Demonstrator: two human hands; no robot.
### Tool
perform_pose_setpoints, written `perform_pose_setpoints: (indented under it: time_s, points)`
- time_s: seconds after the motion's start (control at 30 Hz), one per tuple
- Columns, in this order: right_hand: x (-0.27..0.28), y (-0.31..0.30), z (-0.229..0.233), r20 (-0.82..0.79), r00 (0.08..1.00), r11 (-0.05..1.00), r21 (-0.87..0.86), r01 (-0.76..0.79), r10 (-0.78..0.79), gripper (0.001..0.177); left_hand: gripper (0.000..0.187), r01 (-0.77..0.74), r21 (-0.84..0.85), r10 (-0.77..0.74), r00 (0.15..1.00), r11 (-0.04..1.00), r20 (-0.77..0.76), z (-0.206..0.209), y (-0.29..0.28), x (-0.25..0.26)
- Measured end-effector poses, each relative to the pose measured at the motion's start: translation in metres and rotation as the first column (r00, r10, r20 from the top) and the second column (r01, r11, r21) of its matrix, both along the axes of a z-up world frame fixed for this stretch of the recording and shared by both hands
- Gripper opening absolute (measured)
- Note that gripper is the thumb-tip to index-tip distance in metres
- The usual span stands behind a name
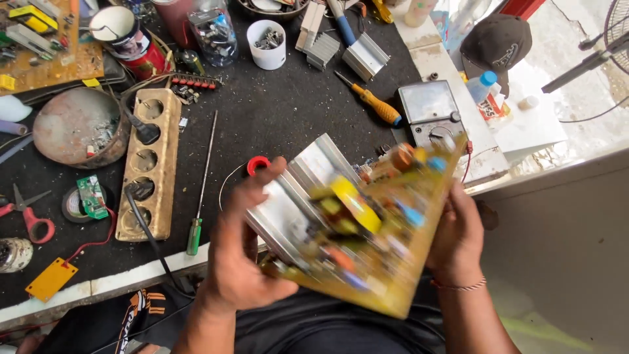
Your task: The person holds a circuit board, flips it to show the green underside, and then uses a screwdriver to point at various components on the component side. The person rotates the board to different angles while continuing to point at specific areas on the board.
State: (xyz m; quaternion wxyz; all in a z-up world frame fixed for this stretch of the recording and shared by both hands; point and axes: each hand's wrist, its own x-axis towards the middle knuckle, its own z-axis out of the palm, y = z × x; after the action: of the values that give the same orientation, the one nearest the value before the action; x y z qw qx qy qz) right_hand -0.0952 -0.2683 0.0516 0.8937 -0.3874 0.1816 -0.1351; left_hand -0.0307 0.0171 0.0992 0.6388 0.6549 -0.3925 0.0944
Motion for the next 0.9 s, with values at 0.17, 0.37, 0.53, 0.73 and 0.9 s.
perform_pose_setpoints:
  time_s: [0.17, 0.37, 0.53, 0.73, 0.9]
  points:
    - [-0.010, -0.023, 0.010, 0.242, 0.896, 0.888, 0.187, -0.420, 0.373, 0.089, 0.067, 0.016, 0.307, -0.148, 0.899, 0.952, 0.413, -0.002, 0.001, -0.005]
    - [-0.023, -0.036, -0.031, 0.214, 0.853, 0.861, 0.085, -0.502, 0.476, 0.059, 0.047, -0.084, 0.414, -0.182, 0.807, 0.906, 0.562, -0.015, 0.002, -0.014]
    - [-0.019, -0.032, -0.039, 0.063, 0.924, 0.920, 0.094, -0.381, 0.376, 0.039, 0.088, -0.223, 0.416, -0.096, 0.778, 0.882, 0.621, -0.048, 0.010, -0.016]
    - [-0.010, -0.037, -0.059, 0.197, 0.918, 0.841, 0.370, -0.395, 0.344, 0.041, 0.122, 0.016, 0.357, 0.070, 0.972, 0.934, -0.226, -0.010, 0.018, -0.020]
    - [-0.004, -0.042, -0.061, -0.148, 0.986, 0.992, 0.108, -0.061, 0.077, 0.021, 0.111, 0.301, -0.743, -0.800, 0.169, 0.598, -0.576, -0.032, 0.012, -0.026]
